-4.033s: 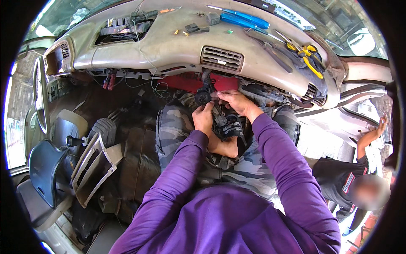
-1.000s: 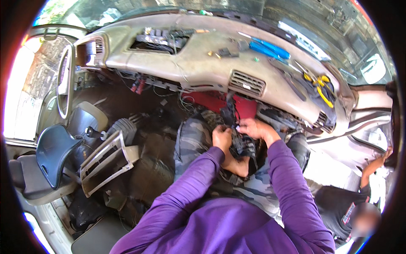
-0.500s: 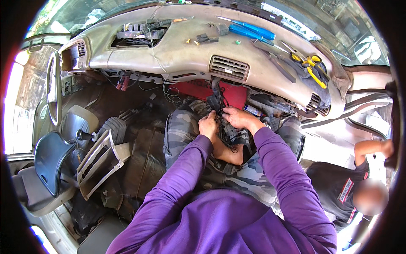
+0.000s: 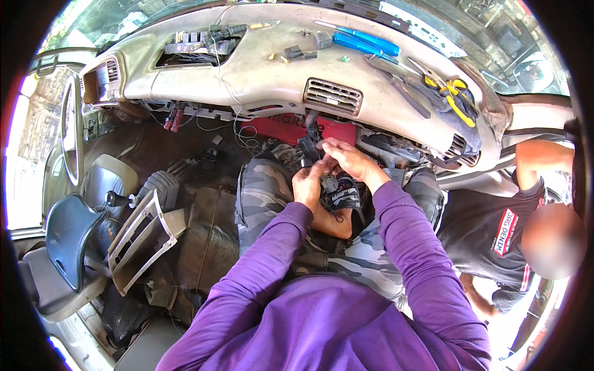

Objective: The person sits on the floor of a car and works on the vehicle's dashboard wiring. They strip wire ends, connect wires to connectors, and use pliers to crimp connections. Tools and parts are placed on the dashboard during the task.

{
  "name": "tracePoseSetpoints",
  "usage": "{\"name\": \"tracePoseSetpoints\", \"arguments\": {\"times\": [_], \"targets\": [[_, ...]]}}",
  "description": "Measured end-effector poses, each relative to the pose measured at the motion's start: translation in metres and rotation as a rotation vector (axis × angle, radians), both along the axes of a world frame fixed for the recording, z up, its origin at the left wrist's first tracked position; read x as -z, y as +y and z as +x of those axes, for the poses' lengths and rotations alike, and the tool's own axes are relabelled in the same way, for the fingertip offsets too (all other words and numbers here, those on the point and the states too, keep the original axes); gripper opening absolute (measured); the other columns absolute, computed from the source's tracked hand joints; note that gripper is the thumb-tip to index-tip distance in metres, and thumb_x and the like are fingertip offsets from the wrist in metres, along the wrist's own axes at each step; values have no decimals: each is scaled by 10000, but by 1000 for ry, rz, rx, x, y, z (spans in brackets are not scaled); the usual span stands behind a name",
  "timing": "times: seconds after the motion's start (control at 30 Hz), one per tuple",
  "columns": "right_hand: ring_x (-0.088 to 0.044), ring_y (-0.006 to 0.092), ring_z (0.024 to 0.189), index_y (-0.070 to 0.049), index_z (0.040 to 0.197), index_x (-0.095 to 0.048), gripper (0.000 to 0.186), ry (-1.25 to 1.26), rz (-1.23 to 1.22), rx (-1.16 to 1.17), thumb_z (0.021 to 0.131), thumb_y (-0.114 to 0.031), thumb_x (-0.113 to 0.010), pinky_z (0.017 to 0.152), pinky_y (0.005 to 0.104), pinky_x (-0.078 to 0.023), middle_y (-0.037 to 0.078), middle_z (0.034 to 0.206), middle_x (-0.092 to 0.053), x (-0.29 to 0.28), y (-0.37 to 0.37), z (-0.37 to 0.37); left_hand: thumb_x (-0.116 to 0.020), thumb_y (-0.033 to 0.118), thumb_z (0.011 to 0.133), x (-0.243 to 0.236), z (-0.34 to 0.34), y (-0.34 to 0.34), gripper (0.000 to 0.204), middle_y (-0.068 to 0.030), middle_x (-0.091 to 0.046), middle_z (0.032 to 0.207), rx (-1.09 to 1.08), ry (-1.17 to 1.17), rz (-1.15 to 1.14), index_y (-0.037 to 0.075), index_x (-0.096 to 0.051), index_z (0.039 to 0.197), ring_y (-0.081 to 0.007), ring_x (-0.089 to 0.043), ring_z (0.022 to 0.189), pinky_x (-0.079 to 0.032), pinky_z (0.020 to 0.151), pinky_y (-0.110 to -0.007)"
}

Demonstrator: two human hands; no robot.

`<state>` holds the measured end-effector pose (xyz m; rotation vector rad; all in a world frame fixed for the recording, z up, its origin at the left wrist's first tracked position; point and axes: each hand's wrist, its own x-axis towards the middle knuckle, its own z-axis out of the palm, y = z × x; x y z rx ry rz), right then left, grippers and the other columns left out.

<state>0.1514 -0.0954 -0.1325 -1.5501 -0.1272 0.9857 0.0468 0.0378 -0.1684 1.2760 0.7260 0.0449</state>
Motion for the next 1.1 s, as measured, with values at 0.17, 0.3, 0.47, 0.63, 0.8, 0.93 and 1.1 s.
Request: {"name": "tracePoseSetpoints", "arguments": {"times": [0.17, 0.3, 0.47, 0.63, 0.8, 0.93, 1.1], "targets": [[-577, 323, 1319, -7, 1435, -531, 506, -507, -376, -435, 1029, -301, -592, 1086, 379, -453, 232, 1412, -602, 26, -3, -4, -651, 392, 974, 7, 12, 12, 389, -45, -583, 682, -41, 193, -91, 11, -685, 903, -170, -504, 527, -400, 511, -332], [-680, 271, 1074, 27, 1257, -662, 470, -504, -459, -442, 988, -358, -648, 943, 382, -517, 178, 1160, -726, 27, -3, 1, -721, 247, 922, 18, 7, 11, 251, -79, -667, 794, -40, 102, 48, -1, -721, 958, -174, -599, 717, -476, 677, -325], [-645, 157, 836, 13, 1057, -733, 396, -282, -312, -328, 985, -372, -670, 779, 339, -510, 74, 926, -739, 11, -11, 17, -720, 133, 893, -1, 2, 4, 227, -124, -753, 978, 77, 59, 238, -30, -751, 1048, -196, -665, 910, -504, 855, -319], [-711, 283, 953, 11, 1325, -613, 466, 84, 47, 75, 1031, -350, -615, 865, 391, -543, 153, 1091, -753, 9, -9, 11, -704, 272, 945, 7, 2, 4, 379, -110, -734, 968, 32, -17, 16, -53, -716, 1139, -210, -656, 883, -501, 821, -320], [-655, 245, 1140, 15, 1450, -537, 529, -531, -210, -157, 1023, -280, -637, 1022, 363, -491, 165, 1259, -697, 61, -5, -6, -655, 356, 979, 24, 15, 14, 399, -28, -635, 731, -28, 131, -144, -8, -696, 822, -112, -532, 655, -410, 616, -287], [-669, 226, 995, 39, 1254, -659, 396, -463, -442, -364, 1004, -268, -645, 910, 370, -516, 133, 1100, -748, 30, 0, 7, -668, 294, 967, 20, 15, 16, 345, -2, -604, 689, -19, 120, -81, -16, -683, 815, -125, -528, 645, -430, 629, -310], [-673, 151, 834, -8, 1172, -711, 351, -247, -324, -301, 985, -303, -675, 752, 315, -507, 91, 987, -765, 13, -12, 15, -699, 172, 916, -2, 6, 1, 363, -153, -751, 1089, 47, 29, 106, -87, -716, 1170, -217, -667, 1032, -483, 946, -336]]}}
